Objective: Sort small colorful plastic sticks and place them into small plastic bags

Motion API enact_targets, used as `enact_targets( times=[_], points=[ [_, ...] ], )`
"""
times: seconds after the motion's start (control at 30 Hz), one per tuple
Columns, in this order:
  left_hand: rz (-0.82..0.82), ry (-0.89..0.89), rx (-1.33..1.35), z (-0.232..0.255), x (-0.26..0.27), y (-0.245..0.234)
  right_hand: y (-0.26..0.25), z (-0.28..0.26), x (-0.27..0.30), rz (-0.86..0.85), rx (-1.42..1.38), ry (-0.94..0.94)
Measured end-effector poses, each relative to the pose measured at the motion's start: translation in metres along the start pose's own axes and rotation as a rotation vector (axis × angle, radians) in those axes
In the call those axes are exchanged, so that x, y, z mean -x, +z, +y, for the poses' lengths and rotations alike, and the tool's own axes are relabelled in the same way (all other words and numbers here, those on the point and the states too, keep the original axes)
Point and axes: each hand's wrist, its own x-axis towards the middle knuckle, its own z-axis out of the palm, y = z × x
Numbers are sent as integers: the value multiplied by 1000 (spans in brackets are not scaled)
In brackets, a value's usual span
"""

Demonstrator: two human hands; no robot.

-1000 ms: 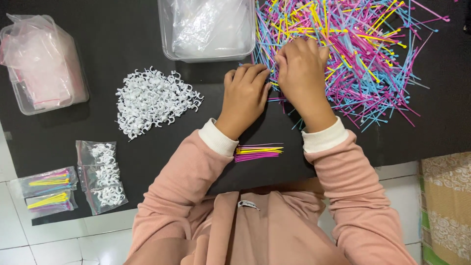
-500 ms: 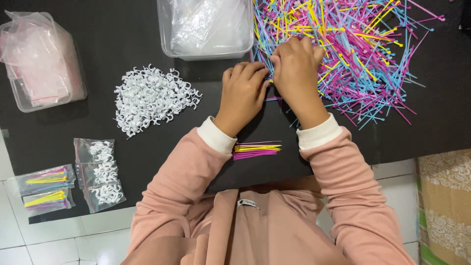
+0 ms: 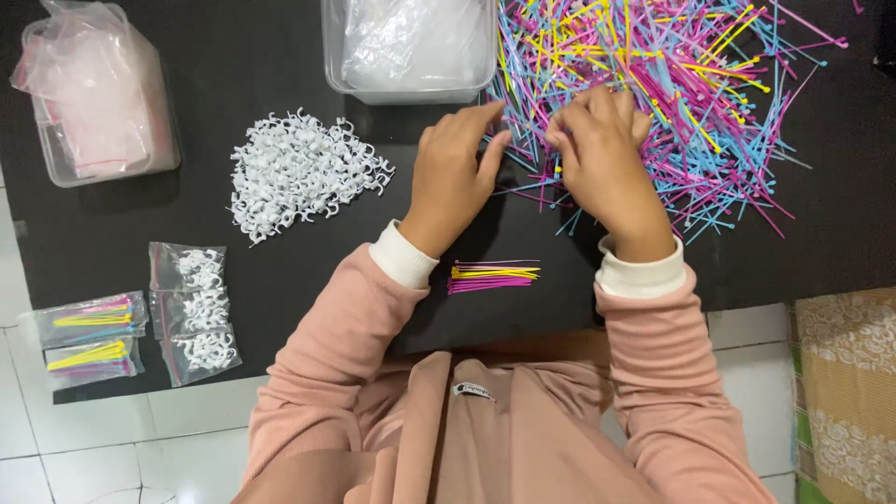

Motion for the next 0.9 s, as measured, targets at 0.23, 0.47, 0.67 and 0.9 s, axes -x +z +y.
enact_targets(
  times=[0.23, 0.47, 0.67, 0.9],
  points=[
    [-52, -42, 120, 11, -8, 7, 0, 9, 19, 6, 61, 47],
    [7, 67, 79, 26, -14, -5, -10, -3, 20, 237, 7, 42],
    [76, 143, 124, 41, -11, -32, -24, -28, 20, 350, -158, -105],
    [103, 41, 304, 53, 12, -63, -17, -38, 32, 429, -394, -236]
  ],
)
